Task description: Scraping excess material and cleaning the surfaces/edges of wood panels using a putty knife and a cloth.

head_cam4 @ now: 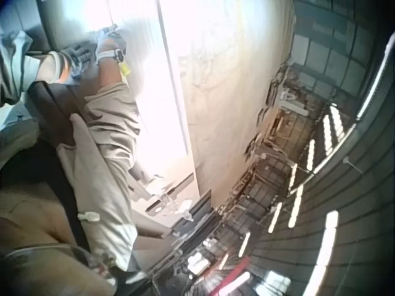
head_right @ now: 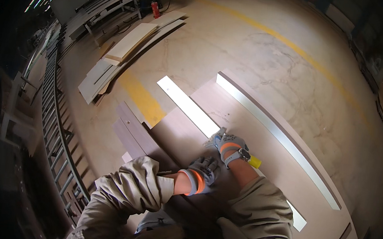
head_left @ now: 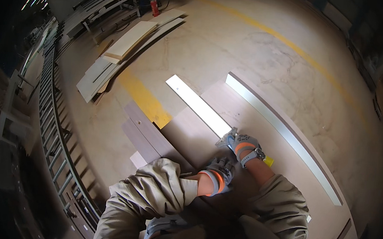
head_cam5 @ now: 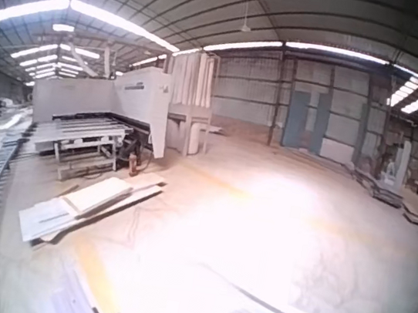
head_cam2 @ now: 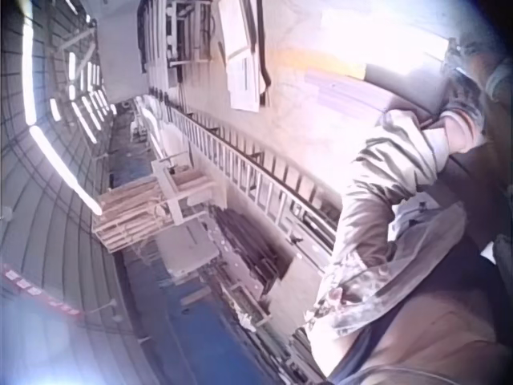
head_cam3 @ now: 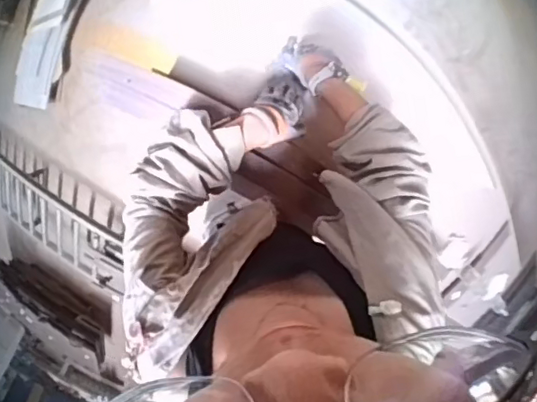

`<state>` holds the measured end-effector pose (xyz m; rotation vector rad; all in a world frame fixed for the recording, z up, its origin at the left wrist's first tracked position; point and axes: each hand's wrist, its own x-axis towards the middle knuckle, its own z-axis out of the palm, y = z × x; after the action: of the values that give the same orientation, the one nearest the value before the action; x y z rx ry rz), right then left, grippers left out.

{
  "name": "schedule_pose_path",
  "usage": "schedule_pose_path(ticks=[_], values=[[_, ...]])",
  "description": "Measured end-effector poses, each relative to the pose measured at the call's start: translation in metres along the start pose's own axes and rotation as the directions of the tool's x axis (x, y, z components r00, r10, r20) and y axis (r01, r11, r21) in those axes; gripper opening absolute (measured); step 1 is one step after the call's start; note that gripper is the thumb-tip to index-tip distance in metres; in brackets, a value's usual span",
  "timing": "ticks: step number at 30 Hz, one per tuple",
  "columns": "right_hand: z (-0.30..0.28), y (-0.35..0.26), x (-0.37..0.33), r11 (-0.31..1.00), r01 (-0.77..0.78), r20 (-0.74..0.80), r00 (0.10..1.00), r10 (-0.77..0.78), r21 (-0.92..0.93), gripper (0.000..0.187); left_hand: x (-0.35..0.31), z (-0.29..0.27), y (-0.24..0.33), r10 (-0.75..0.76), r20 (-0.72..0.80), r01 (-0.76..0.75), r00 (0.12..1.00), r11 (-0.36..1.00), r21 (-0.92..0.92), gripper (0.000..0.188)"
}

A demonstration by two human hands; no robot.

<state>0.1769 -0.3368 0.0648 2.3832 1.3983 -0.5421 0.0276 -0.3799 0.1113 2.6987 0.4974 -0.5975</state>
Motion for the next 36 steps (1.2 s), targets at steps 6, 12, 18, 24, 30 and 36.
schedule_pose_path(ticks=[6,12,18,24,30,36], values=[[-0.034,-0.071,0.036,0.985,-0.028,-0.092,0.995,0.044,0.17,0.054,0.03,-0.001,-0.038,-0.04,0.085,0.036,0.996,0.998,0.043,0.066],[-0.05,-0.12,0.081,0.994,0.069,0.032,0.997,-0.072,0.084,0.057,0.049,-0.011,-0.089,-0.036,0.19,0.033,0.981,0.999,0.022,0.066],[-0.078,-0.153,0.1,0.99,0.09,-0.045,0.995,-0.086,0.104,0.059,0.066,-0.019,-0.126,-0.005,0.217,0.007,0.976,1.0,-0.009,0.066],[-0.105,-0.182,0.124,0.989,0.031,-0.01,1.0,-0.03,0.142,0.059,0.079,-0.018,-0.135,0.041,0.227,-0.034,0.973,0.999,-0.033,0.066],[-0.112,-0.214,0.146,0.995,0.013,0.035,0.999,-0.017,0.097,0.053,0.08,-0.014,-0.146,0.071,0.229,-0.059,0.971,0.997,-0.057,0.066],[-0.125,-0.238,0.16,0.988,0.114,-0.026,0.993,-0.112,0.101,0.052,0.084,-0.017,-0.154,0.078,0.208,-0.063,0.975,0.995,-0.079,0.066]])
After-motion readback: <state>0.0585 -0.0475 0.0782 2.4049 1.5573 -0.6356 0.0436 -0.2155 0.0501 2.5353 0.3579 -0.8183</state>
